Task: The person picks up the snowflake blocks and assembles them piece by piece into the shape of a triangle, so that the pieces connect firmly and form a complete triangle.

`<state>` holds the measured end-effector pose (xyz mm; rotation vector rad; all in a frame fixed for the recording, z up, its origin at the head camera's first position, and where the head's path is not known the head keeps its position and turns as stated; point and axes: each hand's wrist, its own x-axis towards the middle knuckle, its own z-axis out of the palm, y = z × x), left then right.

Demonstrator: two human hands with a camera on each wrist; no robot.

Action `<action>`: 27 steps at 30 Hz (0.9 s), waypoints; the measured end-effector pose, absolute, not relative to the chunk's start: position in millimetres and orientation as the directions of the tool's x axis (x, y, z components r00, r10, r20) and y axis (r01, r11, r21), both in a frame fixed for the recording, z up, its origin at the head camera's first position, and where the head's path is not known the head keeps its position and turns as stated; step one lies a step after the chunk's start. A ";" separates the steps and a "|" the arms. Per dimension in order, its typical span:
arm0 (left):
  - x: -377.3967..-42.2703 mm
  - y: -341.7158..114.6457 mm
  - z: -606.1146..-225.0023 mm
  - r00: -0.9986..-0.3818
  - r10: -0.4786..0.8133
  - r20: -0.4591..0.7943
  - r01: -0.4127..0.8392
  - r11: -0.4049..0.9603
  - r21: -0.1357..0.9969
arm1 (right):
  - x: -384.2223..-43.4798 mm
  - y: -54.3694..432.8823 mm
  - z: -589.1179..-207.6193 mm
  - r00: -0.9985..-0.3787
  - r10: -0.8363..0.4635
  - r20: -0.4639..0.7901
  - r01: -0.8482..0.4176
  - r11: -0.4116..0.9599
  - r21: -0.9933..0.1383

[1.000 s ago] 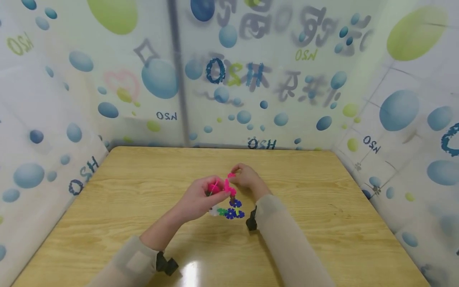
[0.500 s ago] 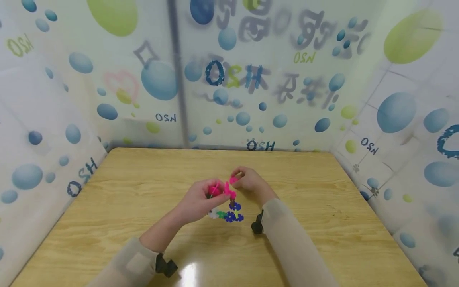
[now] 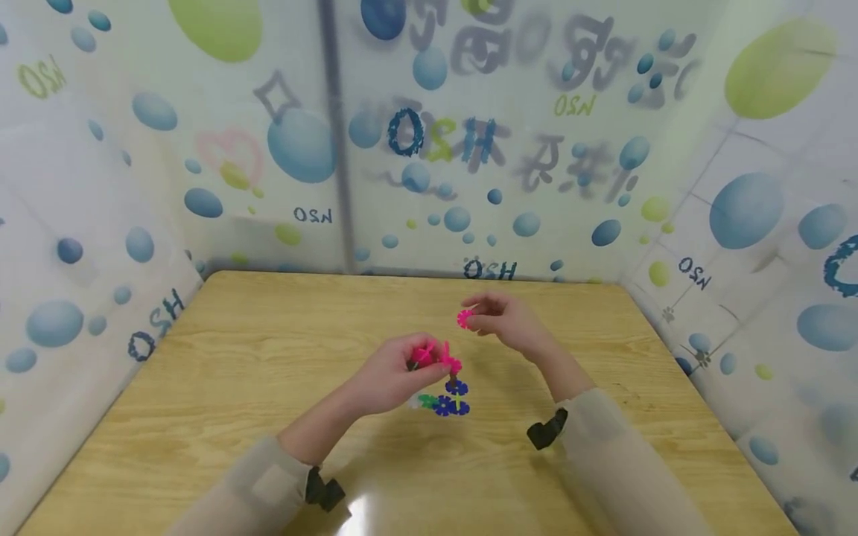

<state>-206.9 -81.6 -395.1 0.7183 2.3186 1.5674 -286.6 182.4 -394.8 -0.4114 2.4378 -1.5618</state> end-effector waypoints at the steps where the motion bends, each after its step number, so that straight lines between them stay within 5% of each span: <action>1: -206.8 -80.0 -394.2 -0.847 0.529 0.060 0.257 0.307 0.916 | -280.0 184.1 -386.0 -0.936 -0.351 -0.003 -0.135 0.368 -0.920; 12: -204.3 -71.1 -391.8 -0.847 0.529 0.049 0.266 0.343 0.901 | -218.0 177.5 -335.9 -0.850 -0.472 0.234 -0.372 0.225 -0.901; 27: -205.5 -69.1 -391.4 -0.824 0.561 0.079 0.308 0.328 0.893 | -210.3 165.6 -337.6 -0.836 -0.473 0.279 -0.441 0.277 -0.854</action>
